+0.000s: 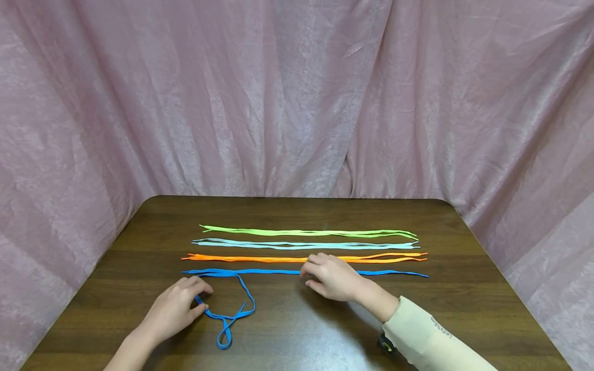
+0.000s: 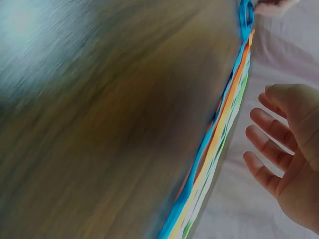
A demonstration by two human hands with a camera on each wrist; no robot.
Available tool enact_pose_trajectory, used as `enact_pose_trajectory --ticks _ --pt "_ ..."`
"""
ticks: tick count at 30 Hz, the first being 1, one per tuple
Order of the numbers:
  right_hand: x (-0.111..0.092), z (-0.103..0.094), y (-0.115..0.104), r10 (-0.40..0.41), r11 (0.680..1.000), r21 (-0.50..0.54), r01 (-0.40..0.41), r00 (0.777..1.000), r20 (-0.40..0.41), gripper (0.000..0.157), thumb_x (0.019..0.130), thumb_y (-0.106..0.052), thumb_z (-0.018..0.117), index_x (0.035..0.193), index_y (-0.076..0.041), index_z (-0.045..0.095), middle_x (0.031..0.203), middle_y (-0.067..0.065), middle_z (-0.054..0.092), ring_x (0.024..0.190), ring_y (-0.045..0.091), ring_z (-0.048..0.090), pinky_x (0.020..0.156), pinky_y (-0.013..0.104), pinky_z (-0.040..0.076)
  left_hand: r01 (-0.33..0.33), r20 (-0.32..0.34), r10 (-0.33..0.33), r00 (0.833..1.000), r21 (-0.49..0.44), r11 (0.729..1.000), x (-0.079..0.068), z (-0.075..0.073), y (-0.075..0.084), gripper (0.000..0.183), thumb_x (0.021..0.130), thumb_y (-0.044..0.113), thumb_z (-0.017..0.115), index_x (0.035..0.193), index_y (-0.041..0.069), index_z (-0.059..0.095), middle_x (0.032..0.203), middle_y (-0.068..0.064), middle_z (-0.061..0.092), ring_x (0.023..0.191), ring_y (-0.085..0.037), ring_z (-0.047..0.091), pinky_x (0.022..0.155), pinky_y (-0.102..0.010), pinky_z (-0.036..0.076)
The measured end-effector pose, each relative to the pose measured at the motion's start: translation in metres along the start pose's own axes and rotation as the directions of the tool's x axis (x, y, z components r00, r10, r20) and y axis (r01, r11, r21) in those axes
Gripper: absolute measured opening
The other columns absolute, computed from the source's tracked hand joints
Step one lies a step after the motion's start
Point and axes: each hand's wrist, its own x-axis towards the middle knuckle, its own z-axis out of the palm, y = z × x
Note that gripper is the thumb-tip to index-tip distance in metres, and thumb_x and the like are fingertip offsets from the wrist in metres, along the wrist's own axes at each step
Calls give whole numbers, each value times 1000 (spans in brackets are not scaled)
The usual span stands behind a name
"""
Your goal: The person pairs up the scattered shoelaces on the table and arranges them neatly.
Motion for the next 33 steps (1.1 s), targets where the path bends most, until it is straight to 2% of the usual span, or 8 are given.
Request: enact_pose_trajectory --ticks 5,12,22,27,33 --pt "16 8 -14 -40 999 -1 40 999 34 14 86 -23 62 100 -20 63 98 -8 59 88 10 55 77 23 45 24 53 -23 998 -10 1000 -1 0 3 31 65 16 82 92 22 66 92 15 58 85 -10 56 69 -30 48" --pt "36 13 -32 -75 997 -1 75 994 85 17 87 -27 62 103 -21 63 99 -8 58 90 8 54 76 20 44 45 98 -43 994 -18 999 -1 0 4 29 66 16 81 91 23 66 91 15 58 83 -8 55 68 -29 47" --pt "62 18 -52 -118 992 -27 123 984 132 23 88 -33 60 108 -22 61 103 -9 56 92 7 54 78 19 44 3 185 4 983 -38 999 3 -8 3 29 64 15 82 85 24 64 87 16 55 80 -9 53 67 -30 46" --pt "71 23 -63 -142 987 -57 152 978 154 26 86 -36 61 109 -23 61 102 -10 56 90 6 52 71 15 41 -15 230 28 973 -60 998 5 -10 4 32 61 17 83 83 25 61 84 16 53 78 -7 49 65 -30 43" --pt "77 31 -75 -158 984 -50 169 971 176 25 85 -38 62 107 -25 62 97 -11 55 83 3 49 64 12 35 -31 244 45 969 -63 998 7 -10 5 30 63 18 83 75 27 57 77 17 47 72 -4 42 62 -26 39"
